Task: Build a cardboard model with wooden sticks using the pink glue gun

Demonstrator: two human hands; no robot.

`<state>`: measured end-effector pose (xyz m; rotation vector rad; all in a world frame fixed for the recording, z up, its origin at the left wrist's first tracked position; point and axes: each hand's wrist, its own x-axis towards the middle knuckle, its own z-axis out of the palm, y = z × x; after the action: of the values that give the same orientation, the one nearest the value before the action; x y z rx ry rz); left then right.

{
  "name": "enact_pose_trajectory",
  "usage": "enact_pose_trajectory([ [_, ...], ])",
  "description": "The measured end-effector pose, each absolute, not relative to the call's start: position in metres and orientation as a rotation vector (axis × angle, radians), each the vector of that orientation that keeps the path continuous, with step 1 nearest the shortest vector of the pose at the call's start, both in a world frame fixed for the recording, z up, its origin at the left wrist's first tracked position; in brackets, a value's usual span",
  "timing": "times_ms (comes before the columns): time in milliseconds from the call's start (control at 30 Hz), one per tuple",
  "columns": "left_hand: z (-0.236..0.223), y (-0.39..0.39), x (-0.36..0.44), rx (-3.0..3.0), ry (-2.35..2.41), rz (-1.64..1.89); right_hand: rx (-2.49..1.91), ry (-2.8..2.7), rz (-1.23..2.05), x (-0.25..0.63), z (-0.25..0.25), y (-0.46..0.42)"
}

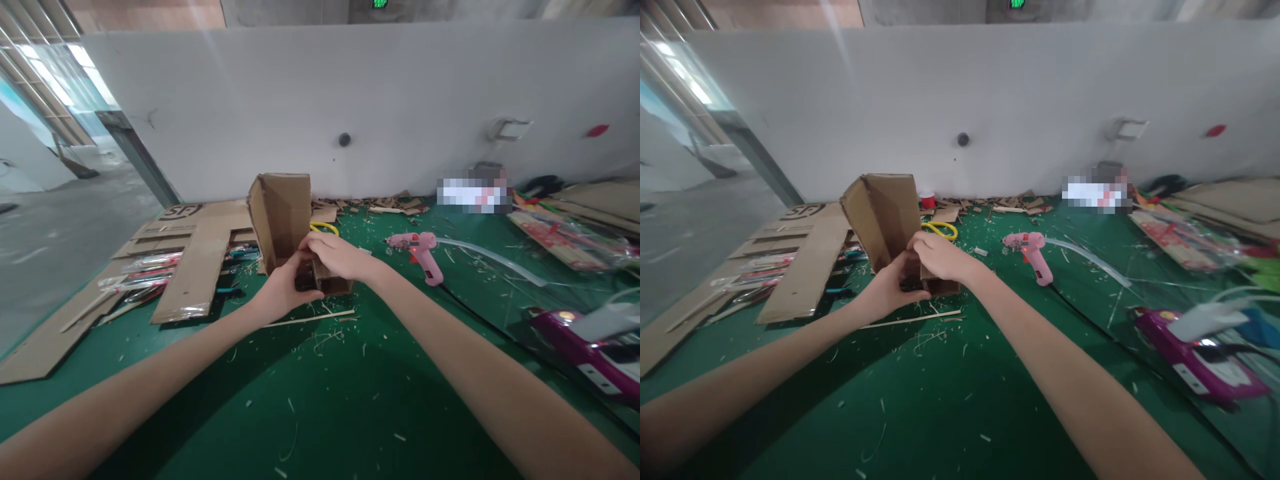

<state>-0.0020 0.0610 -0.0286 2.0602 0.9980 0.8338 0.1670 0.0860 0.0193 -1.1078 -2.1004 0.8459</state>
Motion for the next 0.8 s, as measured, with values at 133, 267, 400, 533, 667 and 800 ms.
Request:
enact_pose_trajectory([
  [133, -0.03, 0.061, -0.003, 2.099, 0.991, 0.831, -1.08, -2.158, 0.832, 0.168, 0.021, 0.087],
  [267, -0.03, 0.061, -0.002, 2.052, 0.964, 0.833, -1.098, -2.178, 0.829, 0.169, 0.021, 0.087],
  [400, -0.029, 0.058, 0.0, 2.037, 0.982, 0.862, -1.128, -2.155, 0.912, 0.172, 0.024, 0.088],
  [533, -0.031, 0.058, -0.001, 2.077, 0.938, 0.98, -1.175, -2.087, 1.0, 0.19, 0.039, 0.087],
  [667, -0.034, 0.061, -0.003, 2.177, 1.005, 1.169, -1.088, -2.251, 1.002, 0.22, 0.049, 0.088],
  [800, -0.033, 0.062, -0.005, 2.267, 0.978, 1.138, -0.997, -2.334, 1.035, 0.235, 0.042, 0.09],
])
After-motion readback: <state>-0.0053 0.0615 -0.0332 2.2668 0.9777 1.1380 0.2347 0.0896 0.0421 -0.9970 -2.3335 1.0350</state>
